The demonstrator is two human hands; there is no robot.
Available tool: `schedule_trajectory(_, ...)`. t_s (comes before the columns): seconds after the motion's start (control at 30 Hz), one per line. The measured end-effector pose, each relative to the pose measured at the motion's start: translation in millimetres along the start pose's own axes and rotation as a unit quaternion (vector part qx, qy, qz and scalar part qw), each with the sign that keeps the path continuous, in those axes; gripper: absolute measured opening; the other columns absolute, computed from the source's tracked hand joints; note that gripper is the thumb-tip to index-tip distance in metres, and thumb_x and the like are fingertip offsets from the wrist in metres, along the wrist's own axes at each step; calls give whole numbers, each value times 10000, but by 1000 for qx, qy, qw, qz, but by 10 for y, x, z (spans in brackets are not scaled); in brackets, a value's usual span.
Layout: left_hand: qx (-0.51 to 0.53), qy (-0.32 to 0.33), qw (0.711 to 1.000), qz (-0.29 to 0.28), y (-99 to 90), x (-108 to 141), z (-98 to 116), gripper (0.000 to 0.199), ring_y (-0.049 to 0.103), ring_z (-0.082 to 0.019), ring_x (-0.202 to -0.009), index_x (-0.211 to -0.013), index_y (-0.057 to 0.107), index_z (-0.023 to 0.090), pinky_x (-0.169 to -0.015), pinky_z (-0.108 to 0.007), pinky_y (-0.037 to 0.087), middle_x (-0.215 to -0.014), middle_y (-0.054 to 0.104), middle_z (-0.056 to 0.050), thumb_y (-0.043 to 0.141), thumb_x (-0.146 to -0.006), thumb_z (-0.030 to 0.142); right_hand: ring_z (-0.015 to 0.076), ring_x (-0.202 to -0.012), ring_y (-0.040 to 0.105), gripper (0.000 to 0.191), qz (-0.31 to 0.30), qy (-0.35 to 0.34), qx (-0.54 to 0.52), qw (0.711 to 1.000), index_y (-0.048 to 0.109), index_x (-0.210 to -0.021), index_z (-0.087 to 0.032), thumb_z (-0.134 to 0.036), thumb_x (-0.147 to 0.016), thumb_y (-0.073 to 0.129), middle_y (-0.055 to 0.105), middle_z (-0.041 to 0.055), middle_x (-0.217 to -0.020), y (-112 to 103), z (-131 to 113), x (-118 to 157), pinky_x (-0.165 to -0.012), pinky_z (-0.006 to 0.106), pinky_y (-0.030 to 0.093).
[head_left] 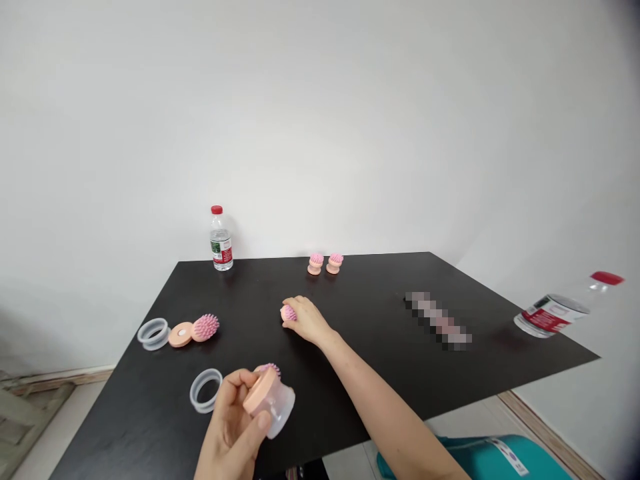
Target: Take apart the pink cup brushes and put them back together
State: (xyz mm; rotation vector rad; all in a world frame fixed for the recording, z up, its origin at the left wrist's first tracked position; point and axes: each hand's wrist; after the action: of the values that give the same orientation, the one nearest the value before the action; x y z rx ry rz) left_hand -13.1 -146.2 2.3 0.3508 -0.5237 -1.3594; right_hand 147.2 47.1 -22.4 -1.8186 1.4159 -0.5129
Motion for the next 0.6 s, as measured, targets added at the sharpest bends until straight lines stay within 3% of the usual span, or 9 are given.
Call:
schedule_trajectory(0.1, 64, -54, 996, -26, -30, -28, 67, 519, 691, -307, -1106, -1177, 669, 257, -982, -420, 548, -1163, 724, -62, 851, -716, 412, 275, -1133, 605, 414, 37, -1, -36, 999, 656, -1160, -168, -161, -763, 770, 624, 100, -1147, -61, -34, 112, -1047, 434, 431)
schedule_trajectory(0.17, 101, -81, 991, -45, -54, -39, 82, 497, 691, -306, -1121, -1150, 708, 233, -1040, -425, 516, -1162, 739, -75, 854, -715, 422, 239, -1075, 627, 382, 59, -3, -70, 996, 628, -1158, -196, -214, -796, 746, 621, 72, -1142, -168, -89, 319, -1003, 397, 469)
schedule_trajectory(0.23, 124, -109, 984, -65, -73, -49, 69, 464, 705, -300, -1086, -1083, 744, 209, -995, -400, 541, -1111, 752, -87, 856, -706, 455, 197, -945, 662, 376, 61, -13, -123, 991, 569, -1204, -217, -252, -849, 689, 640, 38, -1061, -293, -178, 625, -869, 335, 534)
schedule_trajectory(0.27, 131, -118, 982, -73, -77, -53, 52, 454, 716, -287, -1044, -1069, 752, 203, -943, -377, 563, -1090, 751, -87, 850, -710, 465, 196, -897, 666, 397, 50, -25, -203, 978, 554, -1208, -218, -251, -840, 700, 644, 34, -1021, -353, -235, 802, -799, 315, 547)
schedule_trajectory(0.33, 144, -116, 980, -74, -72, -53, 2, 420, 714, -252, -1004, -1072, 754, 204, -880, -331, 576, -1087, 736, -76, 844, -729, 429, 209, -924, 661, 392, 47, -53, -294, 953, 576, -1169, -241, -279, -818, 746, 644, 37, -1049, -446, -360, 1159, -783, 306, 543)
schedule_trajectory(0.47, 166, -129, 976, -64, -33, -18, -132, 378, 683, -216, -1050, -1047, 742, 247, -942, -302, 532, -1071, 722, -32, 876, -694, 264, 232, -988, 635, 383, 78, -113, -270, 953, 630, -1086, -266, -398, -783, 824, 637, 43, -1085, -483, -548, 1667, -861, 317, 517)
schedule_trajectory(0.6, 133, -162, 969, -129, -11, 29, -276, 480, 692, -198, -858, -1080, 701, 254, -829, -302, 524, -909, 702, -29, 907, -648, 292, 240, -987, 630, 411, 92, -132, -210, 964, 620, -1093, -271, -460, -786, 817, 635, 52, -1080, -419, -569, 1839, -875, 314, 519)
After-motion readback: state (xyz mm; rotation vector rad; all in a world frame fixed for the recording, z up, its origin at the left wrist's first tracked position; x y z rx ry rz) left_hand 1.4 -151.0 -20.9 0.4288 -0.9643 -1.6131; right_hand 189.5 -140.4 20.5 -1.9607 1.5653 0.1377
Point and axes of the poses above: each hand's wrist, its own x-axis away from the middle knuckle, its own y-axis out of the palm, z = x × y
